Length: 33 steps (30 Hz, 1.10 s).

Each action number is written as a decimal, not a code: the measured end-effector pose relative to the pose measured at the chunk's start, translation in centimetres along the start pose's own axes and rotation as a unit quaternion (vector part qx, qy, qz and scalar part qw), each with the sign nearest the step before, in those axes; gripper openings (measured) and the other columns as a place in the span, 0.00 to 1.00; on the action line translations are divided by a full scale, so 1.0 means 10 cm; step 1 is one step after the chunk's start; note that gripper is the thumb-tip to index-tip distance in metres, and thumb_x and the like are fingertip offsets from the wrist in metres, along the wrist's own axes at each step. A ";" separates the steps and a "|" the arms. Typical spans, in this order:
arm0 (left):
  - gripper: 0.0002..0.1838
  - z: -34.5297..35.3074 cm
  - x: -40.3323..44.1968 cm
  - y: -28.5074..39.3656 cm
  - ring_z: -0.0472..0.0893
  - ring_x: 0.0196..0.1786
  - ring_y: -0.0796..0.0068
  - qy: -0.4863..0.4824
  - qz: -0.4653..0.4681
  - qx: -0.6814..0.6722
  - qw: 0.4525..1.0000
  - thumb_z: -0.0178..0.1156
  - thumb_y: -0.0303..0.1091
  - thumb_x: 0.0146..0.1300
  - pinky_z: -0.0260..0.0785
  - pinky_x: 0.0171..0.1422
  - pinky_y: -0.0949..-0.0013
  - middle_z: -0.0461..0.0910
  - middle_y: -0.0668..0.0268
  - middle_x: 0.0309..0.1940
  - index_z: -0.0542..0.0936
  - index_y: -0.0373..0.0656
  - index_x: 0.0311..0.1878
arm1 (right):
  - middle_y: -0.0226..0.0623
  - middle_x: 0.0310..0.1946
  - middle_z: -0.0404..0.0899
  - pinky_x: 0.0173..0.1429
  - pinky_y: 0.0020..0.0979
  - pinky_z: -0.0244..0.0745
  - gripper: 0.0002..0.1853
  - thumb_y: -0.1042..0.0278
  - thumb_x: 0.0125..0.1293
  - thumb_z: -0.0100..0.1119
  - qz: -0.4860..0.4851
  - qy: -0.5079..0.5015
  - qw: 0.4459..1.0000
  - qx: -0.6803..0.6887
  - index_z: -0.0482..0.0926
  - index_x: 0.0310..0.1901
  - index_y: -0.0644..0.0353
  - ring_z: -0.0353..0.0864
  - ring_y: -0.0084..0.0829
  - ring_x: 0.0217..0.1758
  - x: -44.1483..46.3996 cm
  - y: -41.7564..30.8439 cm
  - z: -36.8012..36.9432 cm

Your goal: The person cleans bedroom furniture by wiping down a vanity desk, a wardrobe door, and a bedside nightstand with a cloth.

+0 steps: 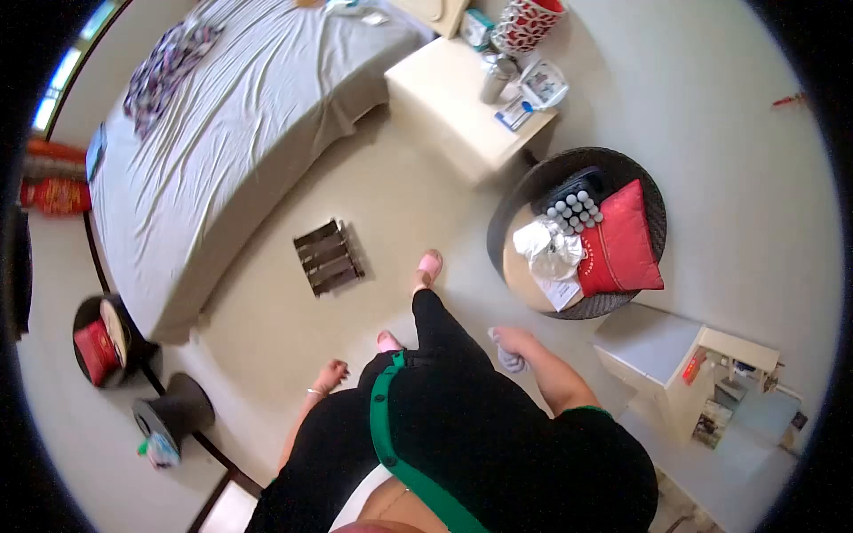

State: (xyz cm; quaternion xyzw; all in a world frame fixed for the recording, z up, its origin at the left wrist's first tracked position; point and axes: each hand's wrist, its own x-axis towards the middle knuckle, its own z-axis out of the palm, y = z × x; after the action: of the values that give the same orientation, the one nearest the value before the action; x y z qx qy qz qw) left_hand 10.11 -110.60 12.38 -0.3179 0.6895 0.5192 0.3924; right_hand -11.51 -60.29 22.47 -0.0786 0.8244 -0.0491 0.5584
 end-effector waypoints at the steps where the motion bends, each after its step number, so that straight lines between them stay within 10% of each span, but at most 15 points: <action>1: 0.21 0.02 -0.10 0.36 0.85 0.36 0.71 -0.020 -0.043 0.027 0.998 0.56 0.46 0.70 0.77 0.45 0.65 0.86 0.60 0.34 0.80 0.36 0.51 | 0.48 0.57 0.80 0.61 0.44 0.75 0.21 0.63 0.67 0.49 0.003 0.002 1.000 0.015 0.77 0.61 0.44 0.79 0.50 0.60 0.12 -0.06 -0.21; 5: 0.23 -0.04 0.11 1.43 0.86 0.43 0.62 -0.082 -0.007 0.150 0.985 0.59 0.50 0.68 0.77 0.51 0.61 0.87 0.56 0.38 0.81 0.36 0.48 | 0.46 0.31 0.81 0.29 0.43 0.79 0.15 0.56 0.73 0.47 0.020 -0.049 0.995 0.089 0.80 0.46 0.56 0.80 0.42 0.23 0.61 -0.01 -0.65; 8: 0.21 -0.15 0.22 2.23 0.85 0.46 0.54 -0.035 0.069 0.272 0.959 0.62 0.49 0.65 0.76 0.52 0.56 0.86 0.53 0.40 0.81 0.39 0.46 | 0.45 0.32 0.83 0.37 0.46 0.80 0.22 0.46 0.72 0.50 -0.062 -0.120 0.990 0.036 0.82 0.46 0.57 0.83 0.43 0.29 0.71 -0.37 -1.13; 10: 0.18 -0.25 0.38 2.54 0.84 0.46 0.50 -0.058 0.099 0.323 0.939 0.63 0.47 0.63 0.76 0.52 0.54 0.85 0.52 0.40 0.81 0.40 0.45 | 0.41 0.56 0.82 0.60 0.48 0.75 0.31 0.33 0.70 0.44 -0.070 -0.163 0.983 -0.053 0.80 0.58 0.49 0.80 0.45 0.59 0.81 -0.60 -1.26; 19: 0.08 -0.98 1.04 3.89 0.80 0.49 0.47 -0.068 0.276 0.319 0.904 0.59 0.33 0.63 0.73 0.53 0.51 0.81 0.50 0.39 0.76 0.39 0.41 | 0.38 0.55 0.83 0.58 0.46 0.76 0.21 0.50 0.67 0.55 -0.105 -0.189 0.974 -0.061 0.80 0.59 0.41 0.80 0.45 0.59 1.09 -0.87 -1.91; 23: 0.08 -1.49 1.21 4.74 0.80 0.42 0.50 -0.147 0.280 0.236 0.919 0.57 0.34 0.68 0.73 0.48 0.57 0.80 0.51 0.35 0.74 0.38 0.41 | 0.43 0.55 0.82 0.61 0.39 0.74 0.22 0.59 0.68 0.51 -0.235 -0.228 0.943 0.053 0.77 0.61 0.54 0.80 0.42 0.60 1.01 -1.03 -2.36; 28: 0.10 -2.33 1.46 4.63 0.78 0.36 0.71 -0.305 0.114 0.260 0.909 0.54 0.39 0.72 0.71 0.41 0.68 0.78 0.66 0.30 0.76 0.42 0.39 | 0.37 0.49 0.83 0.57 0.32 0.71 0.21 0.61 0.68 0.52 -0.203 -0.320 0.903 0.205 0.77 0.60 0.60 0.78 0.31 0.49 0.72 -1.51 -2.91; 30: 0.10 -2.62 1.30 4.67 0.78 0.31 0.79 -0.296 -0.178 0.093 0.934 0.55 0.40 0.71 0.70 0.34 0.72 0.75 0.72 0.26 0.77 0.46 0.37 | 0.36 0.51 0.83 0.59 0.31 0.71 0.22 0.61 0.69 0.52 -0.181 -0.336 0.892 0.241 0.76 0.62 0.59 0.77 0.29 0.52 0.78 -1.52 -2.66; 33: 0.08 -2.89 1.47 4.15 0.77 0.28 0.84 -0.314 -0.339 -0.037 0.886 0.56 0.38 0.71 0.71 0.33 0.79 0.78 0.75 0.29 0.80 0.46 0.44 | 0.35 0.59 0.79 0.66 0.29 0.68 0.28 0.59 0.71 0.53 -0.127 -0.379 0.882 0.249 0.70 0.69 0.60 0.75 0.28 0.60 0.83 -1.49 -2.78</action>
State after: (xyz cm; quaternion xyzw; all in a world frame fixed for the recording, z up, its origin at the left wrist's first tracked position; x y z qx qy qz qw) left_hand -38.31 -128.20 23.34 -0.3667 0.3613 0.4525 0.7282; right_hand -39.23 -76.62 27.69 -0.0538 0.4937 -0.2902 0.8180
